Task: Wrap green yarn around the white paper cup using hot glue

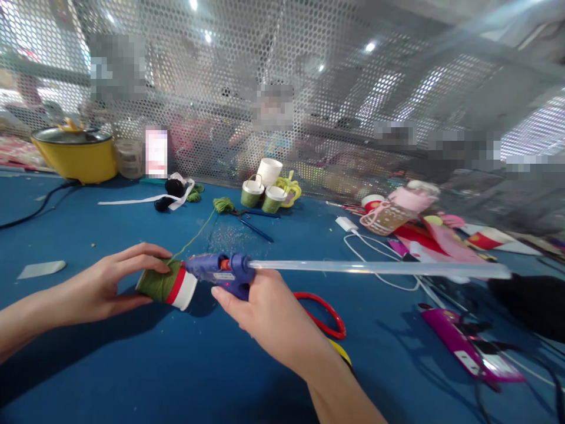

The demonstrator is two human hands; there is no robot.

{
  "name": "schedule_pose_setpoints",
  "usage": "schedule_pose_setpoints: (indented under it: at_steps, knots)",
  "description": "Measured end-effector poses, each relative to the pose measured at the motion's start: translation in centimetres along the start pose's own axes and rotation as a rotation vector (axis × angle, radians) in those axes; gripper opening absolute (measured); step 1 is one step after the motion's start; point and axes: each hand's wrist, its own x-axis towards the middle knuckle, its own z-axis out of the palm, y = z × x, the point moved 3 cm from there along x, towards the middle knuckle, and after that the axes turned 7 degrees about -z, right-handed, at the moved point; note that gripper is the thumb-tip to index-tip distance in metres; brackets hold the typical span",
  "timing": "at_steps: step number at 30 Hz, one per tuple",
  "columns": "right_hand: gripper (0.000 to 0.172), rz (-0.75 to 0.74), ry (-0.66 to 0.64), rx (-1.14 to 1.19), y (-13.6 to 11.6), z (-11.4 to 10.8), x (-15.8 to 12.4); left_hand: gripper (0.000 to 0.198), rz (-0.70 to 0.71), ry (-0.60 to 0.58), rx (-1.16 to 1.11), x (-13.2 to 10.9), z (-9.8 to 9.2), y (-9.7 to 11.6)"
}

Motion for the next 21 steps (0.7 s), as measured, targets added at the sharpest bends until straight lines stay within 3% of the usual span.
schedule_pose_setpoints:
  at_steps: [10, 21]
  knots:
    - [0.027, -0.082, 0.062, -0.123, -0.09, -0.14, -0.15, 0.033, -0.005, 0.002, 0.002, -0.02, -0.18, -0.01]
    - [0.029, -0.118, 0.039, -0.108, -0.33, -0.22, -0.21, 0.032, -0.002, -0.007, 0.009, 0.04, -0.23, 0.13]
